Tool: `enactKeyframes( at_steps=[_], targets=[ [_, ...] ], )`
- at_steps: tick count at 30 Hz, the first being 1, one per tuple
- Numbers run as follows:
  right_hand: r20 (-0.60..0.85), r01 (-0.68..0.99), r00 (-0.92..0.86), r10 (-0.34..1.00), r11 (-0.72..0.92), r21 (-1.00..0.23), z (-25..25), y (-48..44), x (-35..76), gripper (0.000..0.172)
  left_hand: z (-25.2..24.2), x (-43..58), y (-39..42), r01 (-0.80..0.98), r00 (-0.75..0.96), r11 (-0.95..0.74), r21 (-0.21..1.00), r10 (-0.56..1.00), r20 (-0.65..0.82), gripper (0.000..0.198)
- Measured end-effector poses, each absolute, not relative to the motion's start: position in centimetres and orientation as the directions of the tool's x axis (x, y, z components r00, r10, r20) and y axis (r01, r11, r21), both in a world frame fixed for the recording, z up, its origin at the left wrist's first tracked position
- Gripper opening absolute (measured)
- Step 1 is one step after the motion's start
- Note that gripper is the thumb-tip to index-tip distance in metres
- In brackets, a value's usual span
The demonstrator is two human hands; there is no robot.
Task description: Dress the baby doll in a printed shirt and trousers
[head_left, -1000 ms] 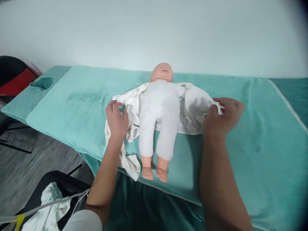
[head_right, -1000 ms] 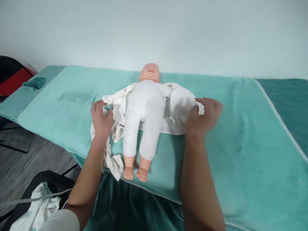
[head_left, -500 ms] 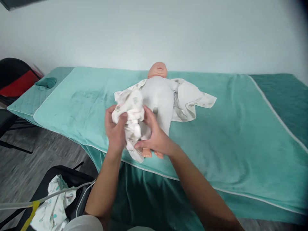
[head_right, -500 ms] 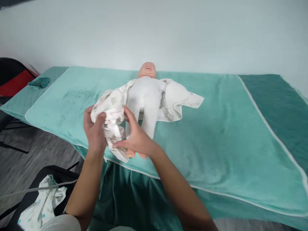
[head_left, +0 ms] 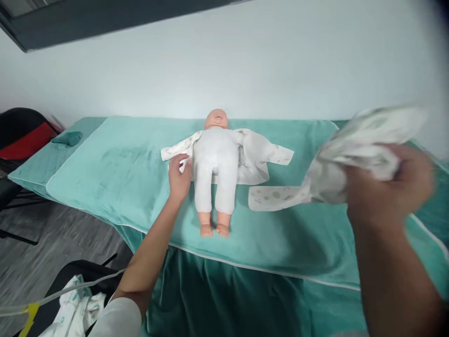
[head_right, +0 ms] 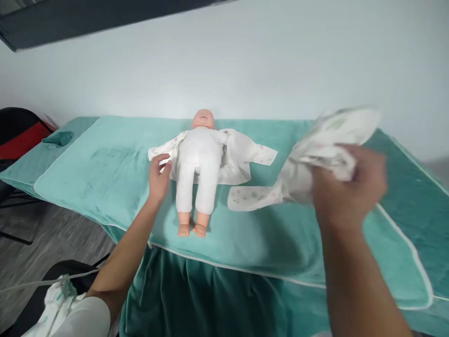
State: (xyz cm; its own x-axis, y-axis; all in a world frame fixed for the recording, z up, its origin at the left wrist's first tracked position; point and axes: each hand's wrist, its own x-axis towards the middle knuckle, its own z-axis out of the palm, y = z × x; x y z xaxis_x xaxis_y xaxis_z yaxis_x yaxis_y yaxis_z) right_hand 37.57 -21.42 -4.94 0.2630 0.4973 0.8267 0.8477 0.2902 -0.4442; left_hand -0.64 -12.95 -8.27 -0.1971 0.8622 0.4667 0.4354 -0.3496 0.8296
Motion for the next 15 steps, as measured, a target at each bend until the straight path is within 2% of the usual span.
enactKeyframes(
  at_steps=[1, 2, 3, 6, 8, 10, 13, 15],
  targets=[
    [0.764, 0.853, 0.261, 0.59, 0.23, -0.469, -7.0, -21.4, 38.8, 0.045, -8.9, -0.8, -11.5, 0.479, -0.194, -0.333, 0.812, 0.862, 0.468, 0.022],
    [0.656, 0.85, 0.139, 0.742, 0.251, -0.463, -8.9, -21.3, 39.4, 0.046, -9.3, -0.9, -9.9, 0.536, -0.18, -0.321, 0.781, 0.86, 0.477, 0.024],
    [0.602, 0.854, 0.076, 0.795, 0.26, -0.45, -10.5, -21.2, 39.6, 0.049, -9.5, -0.8, -8.4, 0.6, -0.16, -0.307, 0.739, 0.859, 0.486, 0.027],
    [0.674, 0.893, 0.153, 0.723, 0.191, -0.407, -11.8, -20.1, 37.3, 0.048, -9.2, -0.4, -4.1, 0.769, -0.103, -0.237, 0.594, 0.87, 0.481, 0.036],
    [0.768, 0.894, 0.149, 0.623, 0.246, -0.374, -10.2, -18.2, 34.0, 0.042, -9.0, 0.0, -1.9, 0.84, -0.074, -0.181, 0.512, 0.896, 0.438, 0.043],
    [0.766, 0.854, 0.087, 0.637, 0.348, -0.386, -7.8, -14.9, 29.8, 0.039, -9.0, 0.4, -0.4, 0.899, -0.03, -0.139, 0.415, 0.926, 0.377, 0.046],
    [0.651, 0.758, -0.139, 0.746, 0.503, -0.415, -4.7, -8.3, 22.7, 0.033, -9.2, 0.5, 0.8, 0.957, 0.028, -0.116, 0.265, 0.949, 0.315, 0.046],
    [0.501, 0.772, -0.281, 0.819, 0.503, -0.389, -3.5, -3.8, 18.4, 0.032, -9.3, 0.1, 1.1, 0.972, 0.021, -0.09, 0.217, 0.954, 0.299, 0.046]
  ],
)
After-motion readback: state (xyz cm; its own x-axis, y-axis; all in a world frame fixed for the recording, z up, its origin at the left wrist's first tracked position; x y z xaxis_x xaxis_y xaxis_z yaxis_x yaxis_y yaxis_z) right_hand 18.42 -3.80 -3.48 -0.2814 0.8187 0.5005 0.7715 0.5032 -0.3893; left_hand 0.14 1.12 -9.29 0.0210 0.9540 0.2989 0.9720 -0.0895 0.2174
